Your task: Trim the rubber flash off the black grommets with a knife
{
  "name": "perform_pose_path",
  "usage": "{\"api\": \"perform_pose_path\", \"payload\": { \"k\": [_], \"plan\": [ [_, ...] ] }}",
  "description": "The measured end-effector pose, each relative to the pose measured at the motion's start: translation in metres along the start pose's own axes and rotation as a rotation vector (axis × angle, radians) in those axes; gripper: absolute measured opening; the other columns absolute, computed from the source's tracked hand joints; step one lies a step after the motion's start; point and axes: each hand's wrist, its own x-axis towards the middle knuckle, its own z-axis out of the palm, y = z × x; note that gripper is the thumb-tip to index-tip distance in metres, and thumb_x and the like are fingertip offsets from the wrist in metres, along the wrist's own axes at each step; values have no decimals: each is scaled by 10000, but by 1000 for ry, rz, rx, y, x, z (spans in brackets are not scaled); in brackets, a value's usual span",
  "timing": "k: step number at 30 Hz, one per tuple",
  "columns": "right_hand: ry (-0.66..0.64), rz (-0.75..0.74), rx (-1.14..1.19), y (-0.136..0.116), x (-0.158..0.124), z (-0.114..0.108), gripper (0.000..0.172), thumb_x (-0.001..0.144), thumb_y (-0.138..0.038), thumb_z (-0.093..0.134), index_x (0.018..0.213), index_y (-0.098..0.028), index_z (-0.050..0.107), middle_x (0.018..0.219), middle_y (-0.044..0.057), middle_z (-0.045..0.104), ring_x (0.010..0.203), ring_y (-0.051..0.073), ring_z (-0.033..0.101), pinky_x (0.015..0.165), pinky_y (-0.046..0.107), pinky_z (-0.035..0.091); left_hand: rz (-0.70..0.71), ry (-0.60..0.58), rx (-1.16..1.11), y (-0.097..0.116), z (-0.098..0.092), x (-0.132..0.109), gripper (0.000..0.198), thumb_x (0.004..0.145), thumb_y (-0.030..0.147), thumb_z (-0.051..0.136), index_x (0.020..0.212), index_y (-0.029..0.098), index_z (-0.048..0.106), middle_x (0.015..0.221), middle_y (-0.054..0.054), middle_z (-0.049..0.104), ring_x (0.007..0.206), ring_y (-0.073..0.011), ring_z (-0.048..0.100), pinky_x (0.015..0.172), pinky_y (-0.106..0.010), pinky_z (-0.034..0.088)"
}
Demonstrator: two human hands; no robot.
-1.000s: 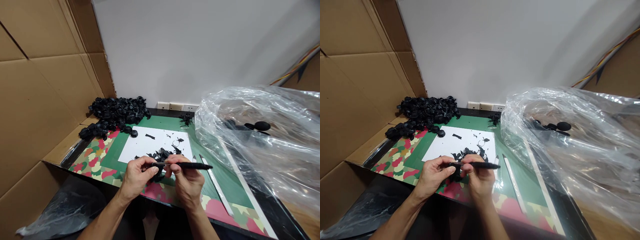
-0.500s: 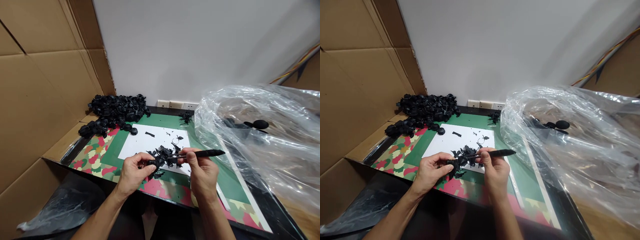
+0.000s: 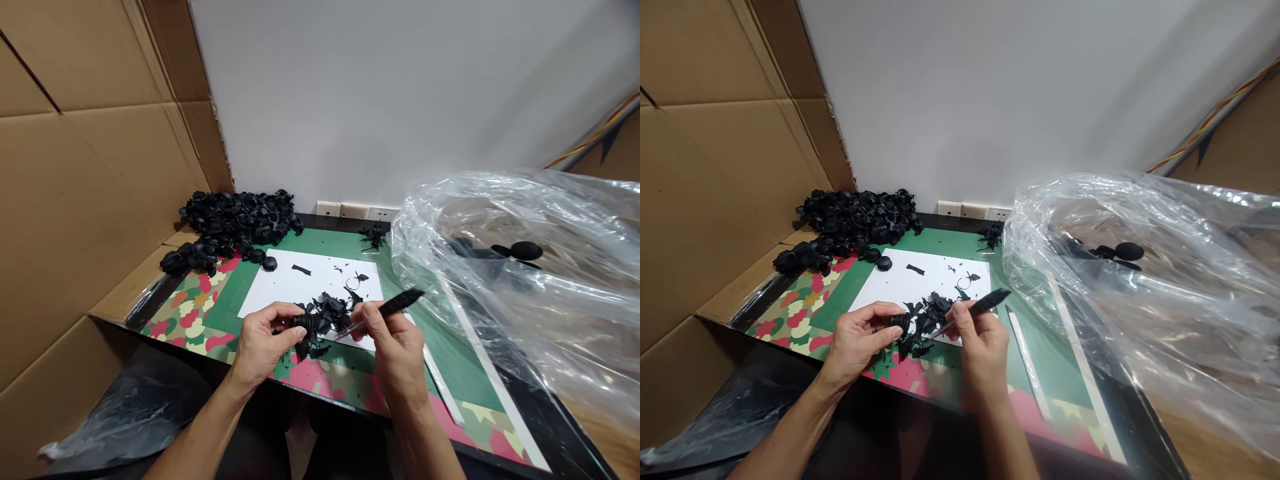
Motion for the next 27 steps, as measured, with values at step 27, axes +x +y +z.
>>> {"api": "perform_pose_path", "payload": {
  "k": [27],
  "plan": [
    [-285,181,-156,4,-12,35,259,724,-418,581,655,-170,561,497,-56,427,462,94,362,448,223,319,39,0,-81,4,-1,1,266,573,135,794,822,152,703,985,-90,687,787,-164,634,642,-234,528]
  ]
}}
